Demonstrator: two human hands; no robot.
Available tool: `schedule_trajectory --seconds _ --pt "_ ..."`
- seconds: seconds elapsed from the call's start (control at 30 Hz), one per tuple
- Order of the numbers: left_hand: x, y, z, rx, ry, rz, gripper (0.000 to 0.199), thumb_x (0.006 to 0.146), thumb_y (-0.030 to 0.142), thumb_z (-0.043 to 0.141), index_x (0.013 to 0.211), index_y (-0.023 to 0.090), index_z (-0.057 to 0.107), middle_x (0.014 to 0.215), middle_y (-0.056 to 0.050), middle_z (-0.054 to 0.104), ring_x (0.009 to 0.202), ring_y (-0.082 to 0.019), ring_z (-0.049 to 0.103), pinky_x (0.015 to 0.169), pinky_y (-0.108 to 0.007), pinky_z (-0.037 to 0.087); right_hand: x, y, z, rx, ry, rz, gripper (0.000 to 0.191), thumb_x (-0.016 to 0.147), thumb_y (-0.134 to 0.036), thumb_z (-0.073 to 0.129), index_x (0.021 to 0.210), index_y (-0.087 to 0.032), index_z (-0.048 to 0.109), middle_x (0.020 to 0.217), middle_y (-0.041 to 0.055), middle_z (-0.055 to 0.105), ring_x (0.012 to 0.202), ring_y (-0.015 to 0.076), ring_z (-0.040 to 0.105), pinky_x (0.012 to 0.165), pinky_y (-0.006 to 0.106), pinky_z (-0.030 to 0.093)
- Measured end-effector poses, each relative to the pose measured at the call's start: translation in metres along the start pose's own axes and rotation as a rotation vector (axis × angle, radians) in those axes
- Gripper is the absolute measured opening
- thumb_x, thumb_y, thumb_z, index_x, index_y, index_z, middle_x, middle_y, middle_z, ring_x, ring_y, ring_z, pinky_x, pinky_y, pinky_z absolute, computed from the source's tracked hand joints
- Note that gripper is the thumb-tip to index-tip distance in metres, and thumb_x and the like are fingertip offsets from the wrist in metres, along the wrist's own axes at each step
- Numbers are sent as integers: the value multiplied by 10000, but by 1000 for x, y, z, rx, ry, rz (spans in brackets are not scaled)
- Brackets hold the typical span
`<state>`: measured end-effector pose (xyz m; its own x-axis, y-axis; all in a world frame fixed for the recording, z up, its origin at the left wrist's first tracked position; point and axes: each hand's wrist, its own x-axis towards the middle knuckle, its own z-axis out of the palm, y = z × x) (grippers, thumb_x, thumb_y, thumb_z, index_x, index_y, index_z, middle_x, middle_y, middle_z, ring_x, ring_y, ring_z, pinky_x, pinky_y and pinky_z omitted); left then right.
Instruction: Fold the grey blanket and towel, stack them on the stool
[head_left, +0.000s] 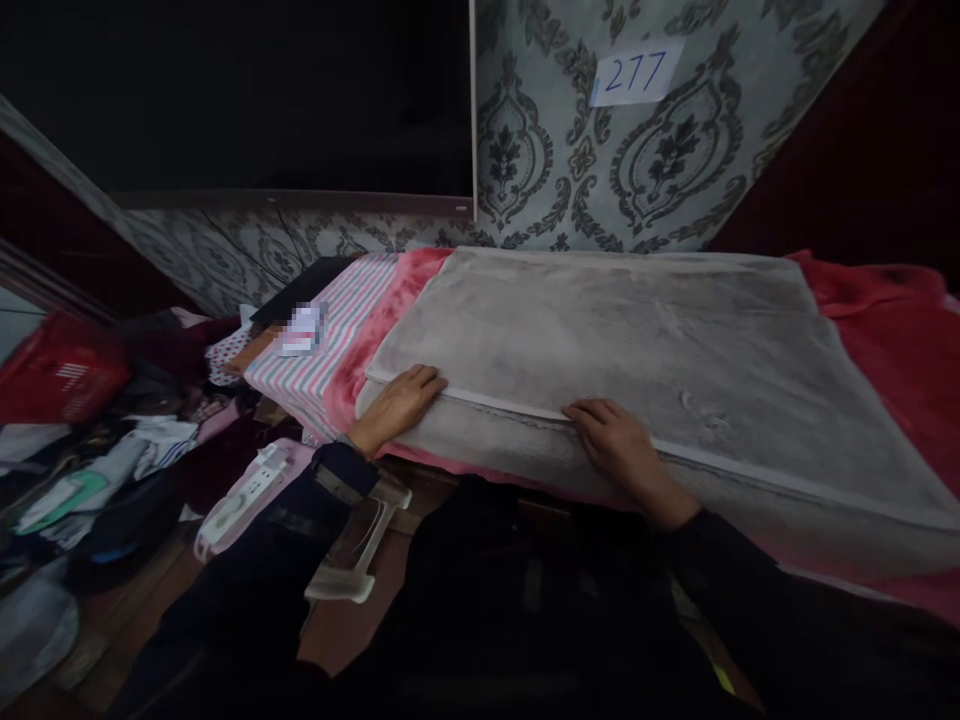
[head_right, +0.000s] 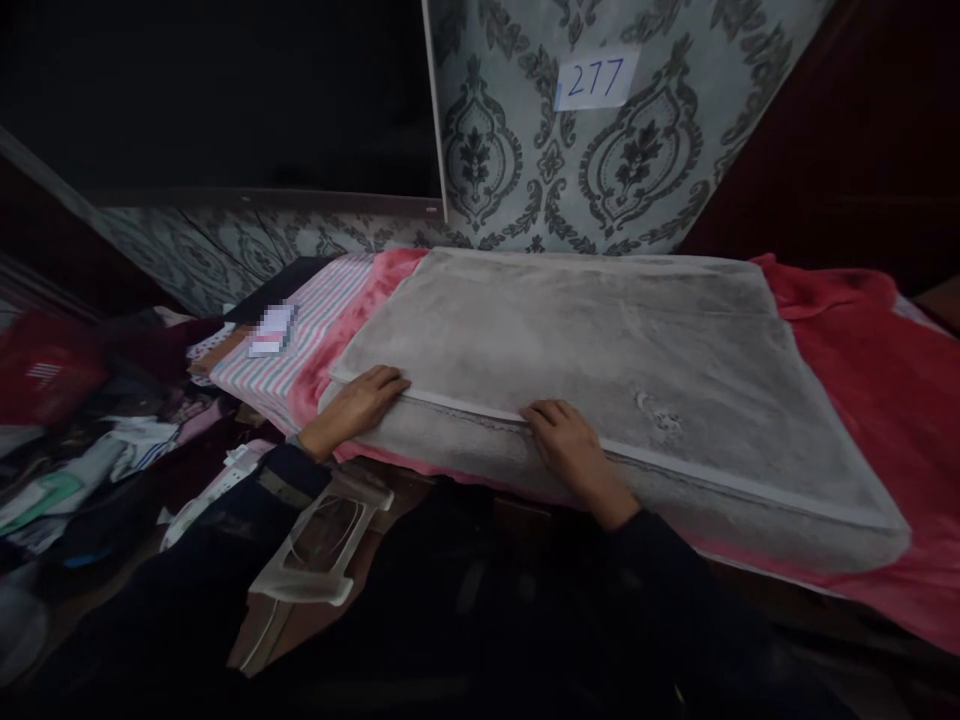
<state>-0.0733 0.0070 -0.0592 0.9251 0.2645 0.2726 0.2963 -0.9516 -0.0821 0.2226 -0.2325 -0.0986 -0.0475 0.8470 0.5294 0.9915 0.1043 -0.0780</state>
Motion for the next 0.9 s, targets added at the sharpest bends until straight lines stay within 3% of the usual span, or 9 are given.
schedule_trajectory --seconds 0.13,0.3,0.5,0.6,0.7,0.77,0.9 --pt "4 -3 1 5 -27 -15 311 1006 166 404 1176 186 664 1106 -116 642 1025 -240 586 915 -393 507 2 2 5 -22 -39 64 364 986 -158 415 1185 -190 718 1100 124 692 998 263 607 840 392 529" --pt "0 -6 11 31 -20 -70 304 1000 166 406 1052 159 705 986 -130 643 954 -261 577 883 -422 494 -4 6 10 12 32 42 374 1004 -171 413 1185 -224 736 1086 109 700 1001 252 604 852 389 522" --pt "-5 -4 15 51 -9 -57 349 1008 158 360 1069 146 703 957 -131 652 937 -260 576 852 -409 479 -9 4 14 8 102 2 377 1014 -160 397 1127 -189 756 1036 117 708 954 245 602 820 380 515" --pt "-5 -8 11 5 2 -73 356 1013 210 367 1052 152 716 965 -130 661 941 -261 587 857 -414 491 -6 1 9 17 68 16 345 1032 -242 427 1128 -182 753 1041 121 704 961 252 604 827 393 520" --pt "-7 -17 4 -109 62 -125 357 1006 340 433 1123 160 719 1111 -144 675 1054 -269 607 935 -433 501 0 1 1 49 -1 53 359 1036 -366 452 1195 -210 734 1114 124 693 1036 269 608 903 434 521" --pt "-7 -23 1 -164 92 -176 416 1007 400 434 1243 166 684 1286 -150 650 1206 -279 584 1041 -455 472 4 1 -2 16 -34 70 429 1041 -427 415 1302 -217 683 1272 141 651 1166 303 577 971 485 500" --pt "-6 -23 4 -100 48 -342 511 1025 430 388 1461 207 537 1576 -139 457 1487 -331 357 1203 -575 291 8 1 7 -119 -126 81 563 1048 -515 315 1506 -245 502 1578 126 424 1431 367 381 1089 613 389"
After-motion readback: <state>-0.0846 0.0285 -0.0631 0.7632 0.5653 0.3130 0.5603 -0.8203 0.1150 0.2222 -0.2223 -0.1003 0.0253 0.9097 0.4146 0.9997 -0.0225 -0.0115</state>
